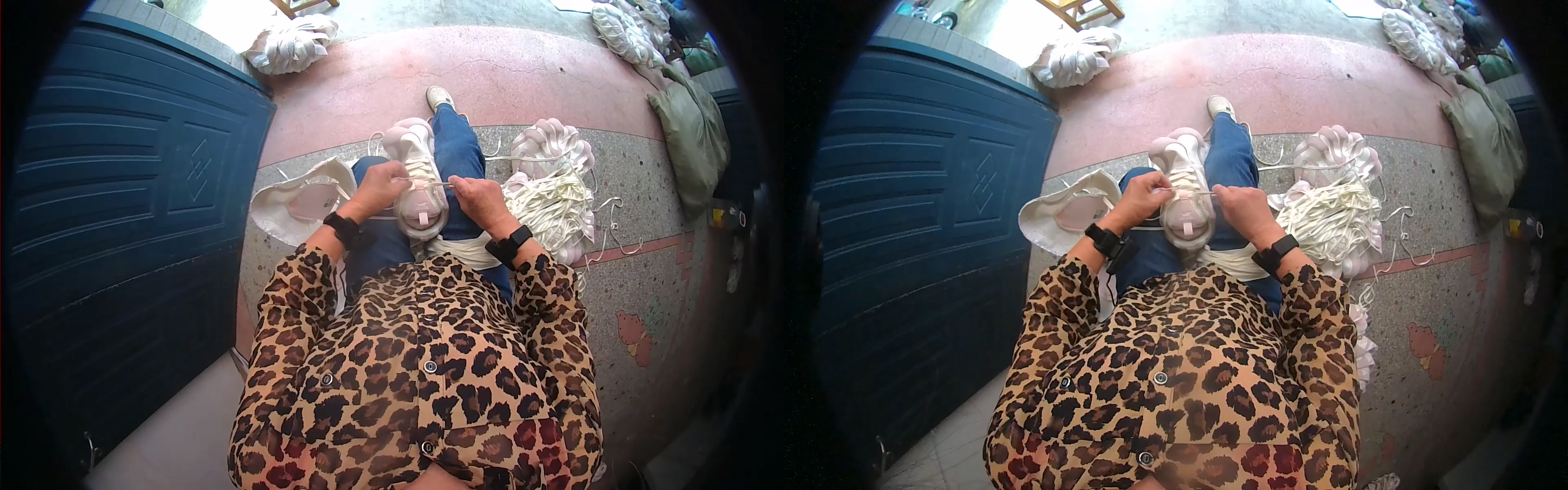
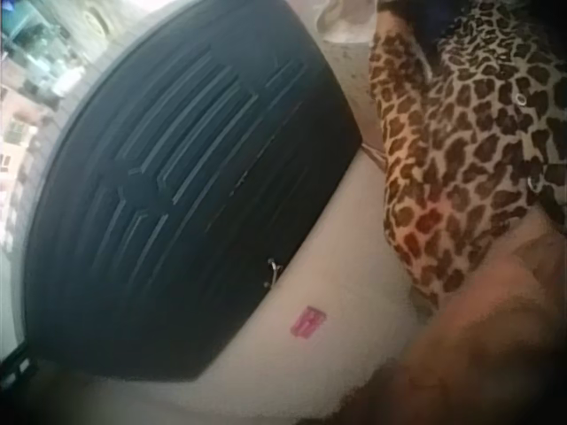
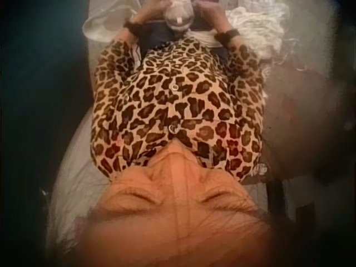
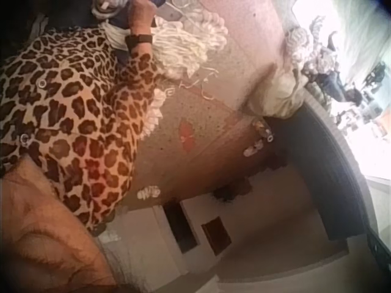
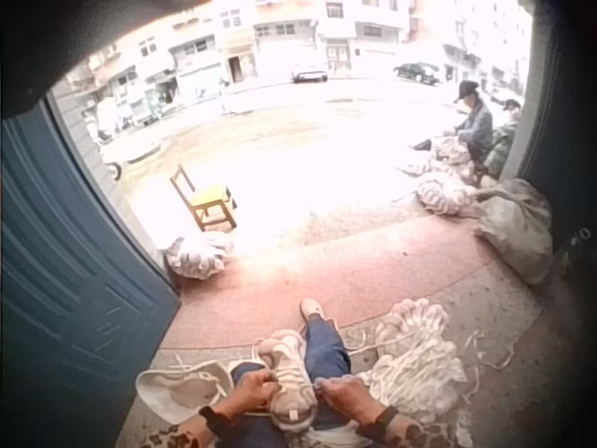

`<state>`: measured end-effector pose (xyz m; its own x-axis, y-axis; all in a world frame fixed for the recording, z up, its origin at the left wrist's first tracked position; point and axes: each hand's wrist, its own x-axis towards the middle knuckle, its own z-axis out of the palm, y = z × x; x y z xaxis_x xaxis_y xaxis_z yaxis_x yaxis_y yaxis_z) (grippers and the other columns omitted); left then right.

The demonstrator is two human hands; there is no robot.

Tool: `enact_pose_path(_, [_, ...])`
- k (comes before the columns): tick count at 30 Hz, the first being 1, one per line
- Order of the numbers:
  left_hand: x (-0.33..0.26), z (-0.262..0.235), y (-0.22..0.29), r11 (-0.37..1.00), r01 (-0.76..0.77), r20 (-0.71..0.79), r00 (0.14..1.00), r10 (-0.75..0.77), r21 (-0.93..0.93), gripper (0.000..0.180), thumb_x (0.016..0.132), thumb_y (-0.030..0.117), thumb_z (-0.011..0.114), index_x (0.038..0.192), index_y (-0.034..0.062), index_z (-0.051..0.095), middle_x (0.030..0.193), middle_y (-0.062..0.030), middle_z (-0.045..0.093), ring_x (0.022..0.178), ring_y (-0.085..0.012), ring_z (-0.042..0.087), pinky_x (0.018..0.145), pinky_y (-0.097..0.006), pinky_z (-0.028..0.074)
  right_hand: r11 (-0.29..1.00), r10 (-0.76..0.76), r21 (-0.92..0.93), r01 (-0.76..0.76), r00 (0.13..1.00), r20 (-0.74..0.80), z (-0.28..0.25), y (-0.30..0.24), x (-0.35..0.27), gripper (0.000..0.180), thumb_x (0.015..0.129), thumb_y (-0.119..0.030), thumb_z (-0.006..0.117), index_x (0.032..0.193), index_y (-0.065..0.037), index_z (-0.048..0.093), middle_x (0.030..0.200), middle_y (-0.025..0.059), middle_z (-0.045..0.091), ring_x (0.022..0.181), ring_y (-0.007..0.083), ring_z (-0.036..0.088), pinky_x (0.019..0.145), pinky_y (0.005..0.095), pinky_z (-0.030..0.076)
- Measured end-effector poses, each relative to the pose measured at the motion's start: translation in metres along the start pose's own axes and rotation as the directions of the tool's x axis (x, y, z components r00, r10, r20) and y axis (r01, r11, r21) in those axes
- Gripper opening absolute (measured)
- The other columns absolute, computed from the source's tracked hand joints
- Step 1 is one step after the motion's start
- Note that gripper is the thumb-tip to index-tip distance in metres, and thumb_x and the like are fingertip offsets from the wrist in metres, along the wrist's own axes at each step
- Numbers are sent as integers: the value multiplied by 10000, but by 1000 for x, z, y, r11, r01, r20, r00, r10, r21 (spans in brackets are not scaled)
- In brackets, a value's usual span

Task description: Lacing white athletic shoe uppers as part of a manufacturing process.

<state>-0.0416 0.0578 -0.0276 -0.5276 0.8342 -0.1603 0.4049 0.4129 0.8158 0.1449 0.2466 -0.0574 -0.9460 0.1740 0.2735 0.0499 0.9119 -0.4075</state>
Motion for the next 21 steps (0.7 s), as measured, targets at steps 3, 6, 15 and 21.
enact_pose_path(3, [-4,-7,-2,929,260,110,965,-238,-264,226,834,150,760,968,-26,708,857,-99,682,734,-150,613,667,-279,466,1000,14,-6,-14,1000,27,6,0,3,64,911,-147,596,963,-119,621,707,77,648,638,291,674,539,398,525])
enact_pose_path(6, [-5,-3,0,781,379,197,925,-324,-496,191,870,105,758,1008,-6,689,783,22,610,528,-22,464,438,-185,330,1000,24,-19,-23,997,75,10,3,0,122,917,-156,613,1026,-116,650,732,86,666,653,291,680,551,402,530])
enact_pose_path(15, [-7,18,-16,964,-106,-106,985,135,244,253,857,175,727,1016,-22,710,927,-203,705,813,-303,701,747,-379,537,967,-232,-140,215,965,-119,-16,16,-3,199,885,-98,620,1072,-143,673,655,25,539,562,198,588,492,333,486])
enact_pose_path(21, [-26,-29,11,855,458,160,888,-430,-244,226,955,252,650,962,34,711,782,-25,646,701,-164,625,644,-306,514,988,144,-20,-150,970,-196,-48,75,-40,165,934,-134,619,1081,-86,675,748,100,583,610,306,589,554,410,493])
